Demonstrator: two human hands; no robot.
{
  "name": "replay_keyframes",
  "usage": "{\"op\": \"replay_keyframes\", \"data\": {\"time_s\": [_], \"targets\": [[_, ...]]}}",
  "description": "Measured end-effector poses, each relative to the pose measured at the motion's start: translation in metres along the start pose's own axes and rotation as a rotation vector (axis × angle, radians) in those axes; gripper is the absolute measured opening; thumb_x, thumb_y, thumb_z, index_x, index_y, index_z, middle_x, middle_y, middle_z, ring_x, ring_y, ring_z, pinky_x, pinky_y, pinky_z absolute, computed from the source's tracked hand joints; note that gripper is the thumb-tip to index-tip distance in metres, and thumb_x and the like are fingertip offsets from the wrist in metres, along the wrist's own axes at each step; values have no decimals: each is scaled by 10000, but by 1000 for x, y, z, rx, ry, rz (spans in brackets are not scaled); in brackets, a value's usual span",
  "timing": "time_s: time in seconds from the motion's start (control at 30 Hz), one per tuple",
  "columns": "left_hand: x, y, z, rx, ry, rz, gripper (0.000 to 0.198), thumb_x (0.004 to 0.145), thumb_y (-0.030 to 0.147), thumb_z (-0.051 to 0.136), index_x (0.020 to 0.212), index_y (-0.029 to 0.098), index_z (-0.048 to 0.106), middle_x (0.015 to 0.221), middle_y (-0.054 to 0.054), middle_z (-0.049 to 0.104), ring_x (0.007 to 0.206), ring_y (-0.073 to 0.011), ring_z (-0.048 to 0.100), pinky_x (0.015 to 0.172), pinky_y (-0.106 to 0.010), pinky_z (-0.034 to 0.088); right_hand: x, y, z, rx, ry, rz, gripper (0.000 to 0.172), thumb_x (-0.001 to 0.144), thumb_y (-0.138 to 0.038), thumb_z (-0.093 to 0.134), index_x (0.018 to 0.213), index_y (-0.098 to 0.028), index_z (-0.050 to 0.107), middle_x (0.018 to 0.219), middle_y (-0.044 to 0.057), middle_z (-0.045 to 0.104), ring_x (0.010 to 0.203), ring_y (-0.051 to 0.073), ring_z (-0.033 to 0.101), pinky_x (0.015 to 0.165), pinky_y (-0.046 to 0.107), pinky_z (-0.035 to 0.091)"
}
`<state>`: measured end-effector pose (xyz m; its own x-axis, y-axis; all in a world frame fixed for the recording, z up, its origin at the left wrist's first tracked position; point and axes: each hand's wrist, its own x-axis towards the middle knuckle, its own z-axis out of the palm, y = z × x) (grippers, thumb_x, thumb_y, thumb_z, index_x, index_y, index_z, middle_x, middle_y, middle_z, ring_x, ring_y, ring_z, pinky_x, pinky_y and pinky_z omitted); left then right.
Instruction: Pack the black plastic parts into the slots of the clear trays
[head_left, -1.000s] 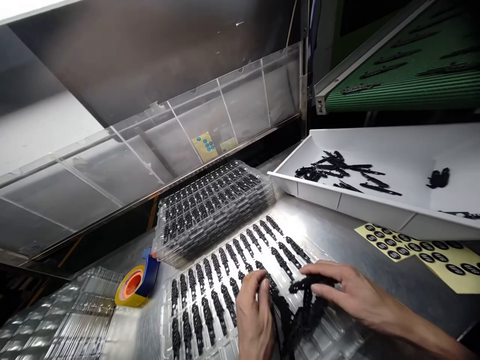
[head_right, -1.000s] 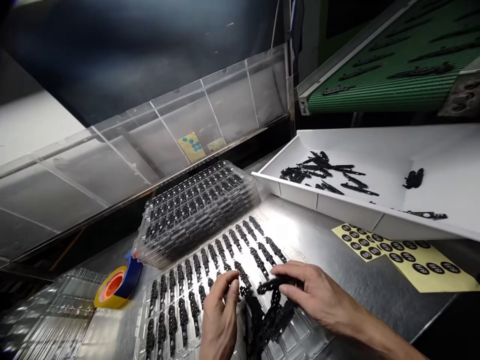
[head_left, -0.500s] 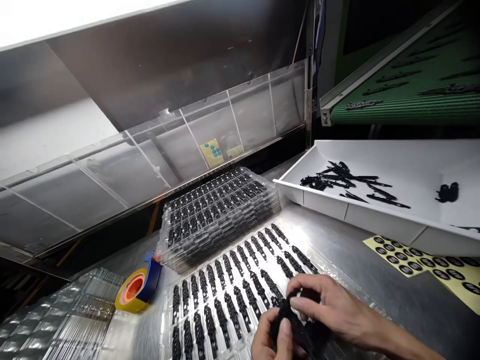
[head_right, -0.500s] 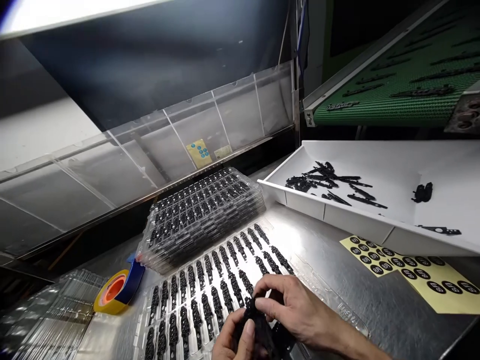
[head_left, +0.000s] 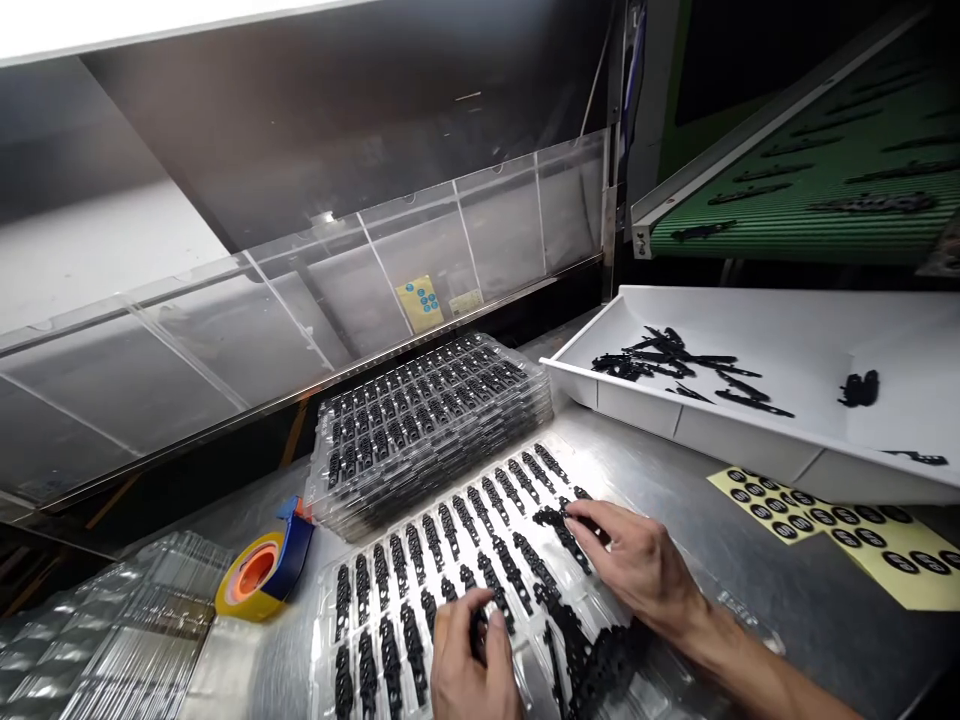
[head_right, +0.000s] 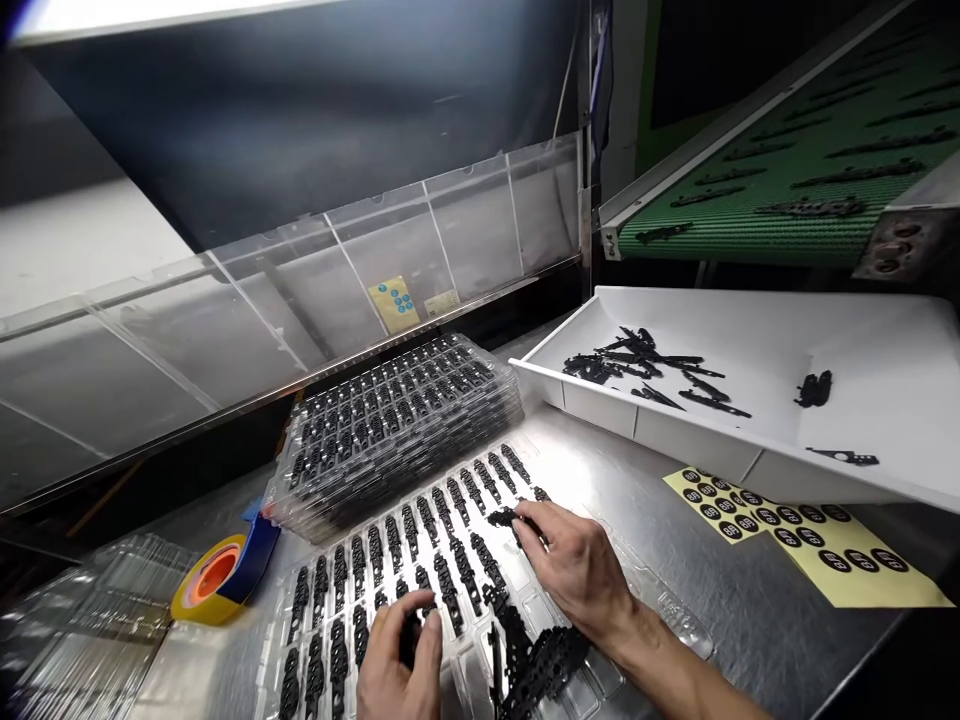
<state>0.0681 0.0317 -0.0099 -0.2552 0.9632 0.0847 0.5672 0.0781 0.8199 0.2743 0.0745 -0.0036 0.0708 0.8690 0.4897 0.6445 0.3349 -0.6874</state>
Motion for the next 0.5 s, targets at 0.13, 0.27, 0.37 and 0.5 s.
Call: {"op": "replay_keyframes", "data": {"time_s": [0.13, 0.27, 0.37, 0.5], "targets": [[29, 17, 1, 412, -212, 134, 371, 901, 224, 393, 1186, 158, 621, 968, -96, 599, 777, -202, 560, 657, -308, 458, -19, -2, 16, -204, -104, -77, 271, 968, -246, 431, 983, -153, 684, 850, 81, 707, 719, 176, 649, 668, 306, 530], [42, 26, 16, 699, -304, 211, 362, 851, 143, 489, 1181, 186, 633, 1018, -99, 599, 928, -236, 539, 715, -302, 441, -26, -5, 14, -292, -231, -137, 241, 959, -255, 442, 950, -189, 674, 851, 69, 661, 791, 196, 581, 712, 332, 465], [42, 26, 20, 746, -321, 252, 312, 833, 162, 525, 1108, 202, 667, 1008, -94, 596, 944, -251, 527, 730, -320, 421, -22, -3, 9, -278, -325, -144, 272, 967, -237, 414, 904, -206, 677, 904, 66, 638, 853, 210, 545, 730, 355, 452], [41, 25, 17, 718, -331, 240, 308, 838, 173, 516, 1106, 199, 666, 1009, -99, 583, 944, -243, 524, 710, -303, 404, -12, 2, 9, -274, -361, -194, 224, 924, -162, 465, 955, -215, 681, 1064, 65, 631, 1014, 254, 505, 834, 427, 439]]}}
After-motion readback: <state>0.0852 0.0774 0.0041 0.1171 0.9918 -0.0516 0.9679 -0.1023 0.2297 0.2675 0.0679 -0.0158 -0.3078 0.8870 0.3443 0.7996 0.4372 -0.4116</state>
